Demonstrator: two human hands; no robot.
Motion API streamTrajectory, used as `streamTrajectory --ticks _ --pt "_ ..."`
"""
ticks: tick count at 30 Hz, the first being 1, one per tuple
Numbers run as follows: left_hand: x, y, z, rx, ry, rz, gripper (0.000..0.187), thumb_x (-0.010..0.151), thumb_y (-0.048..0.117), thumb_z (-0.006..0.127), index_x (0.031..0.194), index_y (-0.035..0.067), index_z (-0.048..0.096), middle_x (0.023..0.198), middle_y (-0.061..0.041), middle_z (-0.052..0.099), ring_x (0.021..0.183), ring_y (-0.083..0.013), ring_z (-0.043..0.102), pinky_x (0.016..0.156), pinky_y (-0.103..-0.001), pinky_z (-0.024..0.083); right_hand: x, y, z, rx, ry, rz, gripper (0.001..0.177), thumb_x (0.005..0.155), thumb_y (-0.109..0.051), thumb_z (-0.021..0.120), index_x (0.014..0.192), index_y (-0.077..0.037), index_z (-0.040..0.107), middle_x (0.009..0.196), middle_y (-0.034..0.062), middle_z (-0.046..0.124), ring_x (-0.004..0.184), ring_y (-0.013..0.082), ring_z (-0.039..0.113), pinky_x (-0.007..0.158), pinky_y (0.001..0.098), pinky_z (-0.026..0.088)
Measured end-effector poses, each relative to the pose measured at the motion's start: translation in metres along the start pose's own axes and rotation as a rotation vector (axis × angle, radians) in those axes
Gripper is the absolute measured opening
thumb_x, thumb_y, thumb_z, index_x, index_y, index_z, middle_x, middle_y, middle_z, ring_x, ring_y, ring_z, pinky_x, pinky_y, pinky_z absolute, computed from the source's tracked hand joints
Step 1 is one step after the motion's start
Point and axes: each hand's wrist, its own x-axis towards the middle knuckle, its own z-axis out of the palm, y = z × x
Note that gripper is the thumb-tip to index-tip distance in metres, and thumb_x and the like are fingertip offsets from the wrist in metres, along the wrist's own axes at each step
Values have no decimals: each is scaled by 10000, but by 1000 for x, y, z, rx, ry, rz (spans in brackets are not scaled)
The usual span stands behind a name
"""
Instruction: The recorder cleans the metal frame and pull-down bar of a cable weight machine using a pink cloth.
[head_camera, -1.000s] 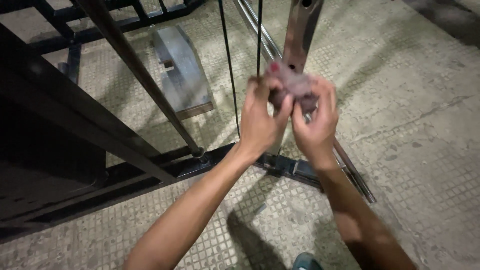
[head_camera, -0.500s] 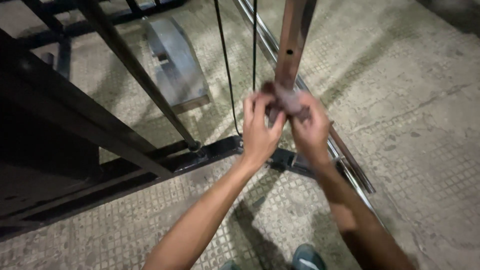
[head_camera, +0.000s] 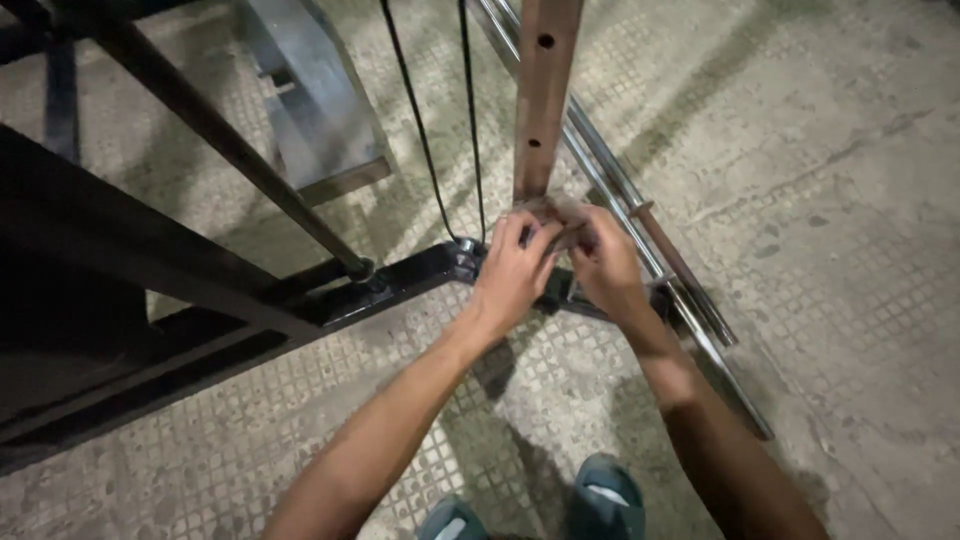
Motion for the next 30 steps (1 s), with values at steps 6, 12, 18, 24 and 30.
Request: streamTrajectory --ticks 6,12,18,24,30 --pt "-32 -39 28 -9 -185 64 405 855 65 718 1246 51 613 1224 -204 522 1185 -425 526 966 -471 507 -24 33 -4 -171 -111 38 429 785 67 646 1207 -9 624 1005 163 669 831 327 710 733 384 566" --pt "-89 -64 92 20 -270 -166 442 858 -20 607 1296 34 625 1250 -183 546 1170 -403 557 950 -466 522 -44 99 21 -381 -79 -56 466 818 88 569 1279 28 600 1296 242 585 1195 425 564 1016 489 486" --pt "-122 -66 148 -82 -520 -462 812 728 44 684 1481 -36 391 1390 -287 408 1202 -464 479 957 -496 485 -57 163 35 -1124 -590 -39 551 847 -182 587 1382 -51 573 1468 121 529 1484 315 303 1182 674 141" --pt "-135 -91 179 345 -444 -193 801 740 111 703 1460 -60 399 1474 -179 486 1339 -392 467 1064 -483 477 -52 203 52 -1200 -458 -176 612 927 -333 468 1457 -34 544 1524 118 499 1468 327 331 1168 704 130" --pt "-123 -85 184 152 -469 -311 867 833 194 728 1545 -101 331 1528 -247 417 1368 -424 409 1149 -470 397 -36 156 44 -1208 -794 146 512 1028 -313 428 1457 -60 548 1537 93 506 1580 297 289 1261 706 92"
